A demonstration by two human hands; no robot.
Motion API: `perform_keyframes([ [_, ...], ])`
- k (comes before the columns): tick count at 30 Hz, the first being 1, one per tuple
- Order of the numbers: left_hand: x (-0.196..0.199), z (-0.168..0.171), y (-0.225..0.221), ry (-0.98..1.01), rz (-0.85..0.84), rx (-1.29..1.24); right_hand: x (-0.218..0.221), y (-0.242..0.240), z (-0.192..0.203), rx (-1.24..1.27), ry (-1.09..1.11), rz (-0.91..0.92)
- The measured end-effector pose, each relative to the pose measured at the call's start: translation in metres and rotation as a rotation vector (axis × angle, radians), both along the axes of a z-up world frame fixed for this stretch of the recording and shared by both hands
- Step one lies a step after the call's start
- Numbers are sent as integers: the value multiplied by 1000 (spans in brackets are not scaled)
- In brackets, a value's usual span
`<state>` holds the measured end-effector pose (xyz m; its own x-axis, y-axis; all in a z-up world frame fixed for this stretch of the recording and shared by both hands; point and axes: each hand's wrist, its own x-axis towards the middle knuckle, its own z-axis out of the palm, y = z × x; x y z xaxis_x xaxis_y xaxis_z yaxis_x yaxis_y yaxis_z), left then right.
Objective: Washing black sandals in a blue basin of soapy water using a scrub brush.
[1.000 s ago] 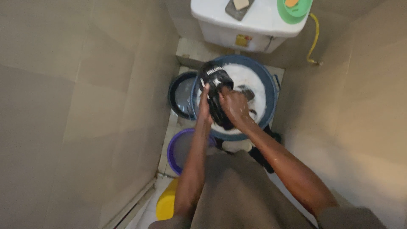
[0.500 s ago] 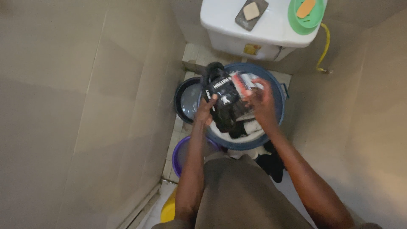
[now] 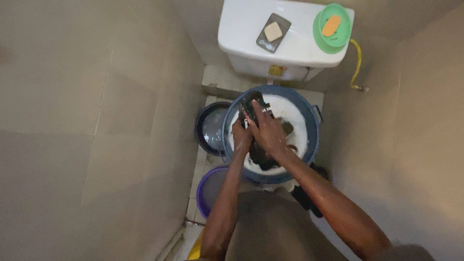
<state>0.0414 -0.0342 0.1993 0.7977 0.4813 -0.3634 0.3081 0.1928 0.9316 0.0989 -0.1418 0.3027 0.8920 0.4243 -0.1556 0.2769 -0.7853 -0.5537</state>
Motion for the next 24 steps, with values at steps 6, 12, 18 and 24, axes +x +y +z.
perform_keyframes([
  [6,1,28,0,-48,-63,65,13,2,-18,-112,27,-117],
  [12,-7,6,3,-42,-30,109,23,-3,-59,-153,-26,-89],
  [18,-10,9,5,42,-33,136,25,2,-76,-150,-26,-131],
  [24,-14,46,8,105,-66,160,3,8,-34,-5,78,-33],
])
